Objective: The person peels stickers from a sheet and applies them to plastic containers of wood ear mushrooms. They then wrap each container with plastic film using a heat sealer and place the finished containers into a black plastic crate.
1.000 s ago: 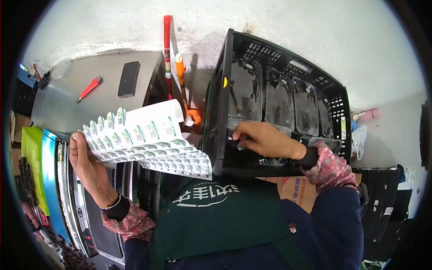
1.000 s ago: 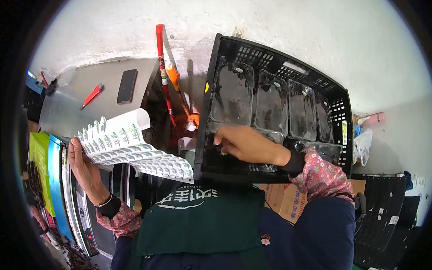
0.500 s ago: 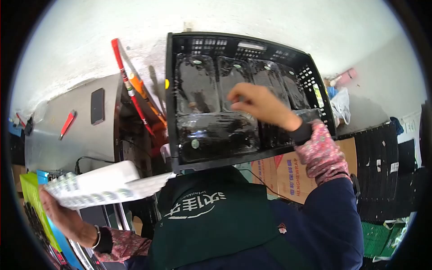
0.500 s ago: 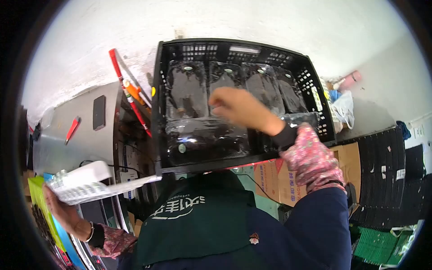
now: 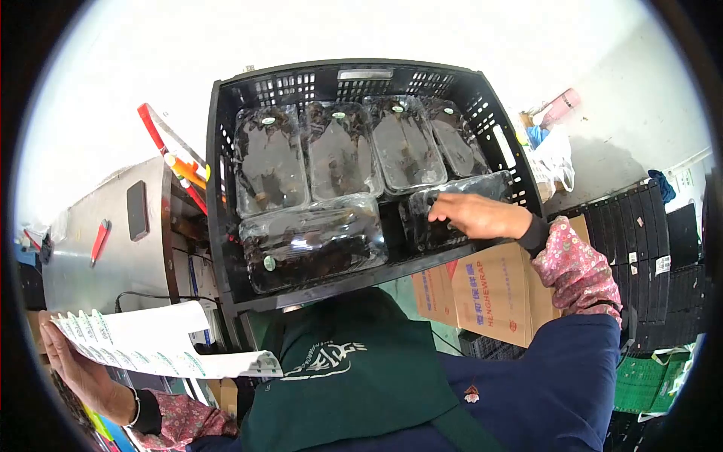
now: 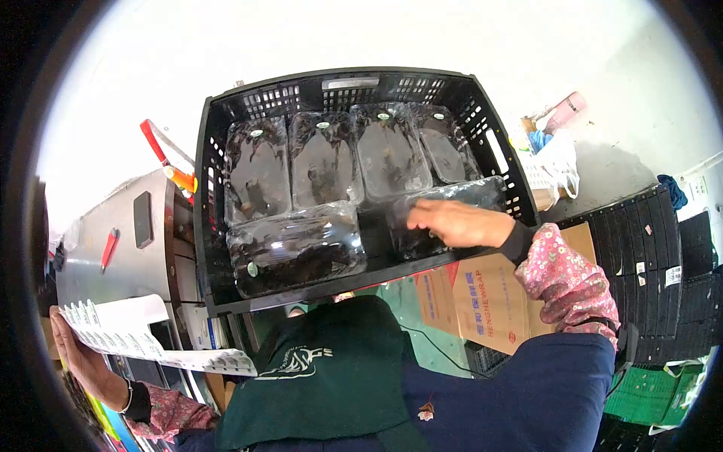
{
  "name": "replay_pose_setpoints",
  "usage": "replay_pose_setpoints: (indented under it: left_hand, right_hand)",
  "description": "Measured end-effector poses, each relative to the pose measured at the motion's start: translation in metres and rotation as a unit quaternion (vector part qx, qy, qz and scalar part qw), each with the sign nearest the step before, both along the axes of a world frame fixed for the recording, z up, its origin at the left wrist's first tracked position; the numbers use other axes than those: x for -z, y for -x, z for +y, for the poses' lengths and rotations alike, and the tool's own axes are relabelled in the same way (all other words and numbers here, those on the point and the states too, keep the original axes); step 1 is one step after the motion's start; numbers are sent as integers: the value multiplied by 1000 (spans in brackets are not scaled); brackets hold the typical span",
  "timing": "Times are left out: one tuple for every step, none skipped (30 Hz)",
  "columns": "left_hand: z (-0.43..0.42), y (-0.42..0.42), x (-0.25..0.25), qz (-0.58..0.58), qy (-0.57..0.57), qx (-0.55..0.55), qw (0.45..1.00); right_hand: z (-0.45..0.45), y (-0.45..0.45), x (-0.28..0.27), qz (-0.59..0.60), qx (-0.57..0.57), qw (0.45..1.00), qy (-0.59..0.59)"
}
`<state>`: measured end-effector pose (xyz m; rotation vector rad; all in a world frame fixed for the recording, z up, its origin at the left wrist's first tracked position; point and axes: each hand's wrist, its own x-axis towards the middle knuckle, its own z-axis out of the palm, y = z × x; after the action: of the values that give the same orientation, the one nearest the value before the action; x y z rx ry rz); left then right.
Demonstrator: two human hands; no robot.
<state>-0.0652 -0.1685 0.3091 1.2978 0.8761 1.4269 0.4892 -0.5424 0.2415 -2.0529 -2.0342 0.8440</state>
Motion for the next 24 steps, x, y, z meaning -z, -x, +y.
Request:
replay_pose_setpoints:
  left_hand:
    - [-1,-8,-1,2,2,9,1000]
    - [-4,-14,-3,6,1,16,1000]
    - [-7,-20,-5,9,0,23,1000]
    - [-10,-26,-7,14,1,11,1000]
    - [-14,-31,-8,19,2,-1,1000]
    - [-16,-34,-10,25,2,-13,1000]
    - [-15,-31,-10,19,7,13,1000]
    - [-11,-23,-7,14,12,38,999]
    - [-14,-26,-10,8,17,63,998]
    - [-17,-29,-9,14,12,63,998]
    - [-20,-33,-4,19,7,60,998]
    - [-28,-43,-2,23,1,52,998]
    - [-36,-52,2,0,18,35,999]
    - [-35,-53,9,8,4,12,1000]
    - [-44,-65,9,6,2,-2,1000]
    - [-53,-76,10,4,1,8,1000]
    - [-65,-96,3,34,1,-15,999]
    - [-81,-120,-10,38,6,-8,999]
    - [-88,-129,-21,104,-22,44,993]
    - [-95,-140,-25,109,-5,18,994]
    - [-97,-140,-27,111,1,21,994]
    - [-99,-139,-28,102,-6,30,994]
    - [-102,-138,-27,97,-1,25,995]
    - [-105,-137,-27,81,-10,23,996]
  right_hand:
    - [-2,-1,6,-50,-34,998,-15]
    - [-4,-5,13,-100,-68,992,-30]
    - [-4,-10,19,-122,-101,986,-47]
    - [-4,-15,24,-135,-124,981,-59]
    - [-4,-20,30,-147,-148,975,-72]
    - [-2,-24,33,-158,-171,969,-85]
    - [0,-28,35,-183,-199,956,-112]
    - [1,-32,35,-204,-190,952,-129]
    - [5,-34,30,-224,-182,946,-147]
    - [9,-36,24,-243,-176,940,-164]
    - [14,-39,16,-221,-111,948,-199]
    - [19,-45,10,-197,-55,957,-208]
    - [26,-47,0,-139,-2,966,-216]
    - [36,-44,-13,-77,43,971,-224]
    - [46,-36,-28,-33,77,975,-208]
    - [57,-25,-41,15,103,976,-190]
    - [68,-16,-49,77,80,976,-185]
    - [80,-6,-54,139,55,973,-176]
    - [93,7,-60,188,17,970,-154]
    - [107,22,-64,232,-19,964,-128]
    - [123,38,-67,291,-55,950,-100]
    - [140,55,-68,345,-88,932,-69]
    - [157,66,-64,383,-146,911,-51]
    - [172,81,-68,420,-170,891,-25]
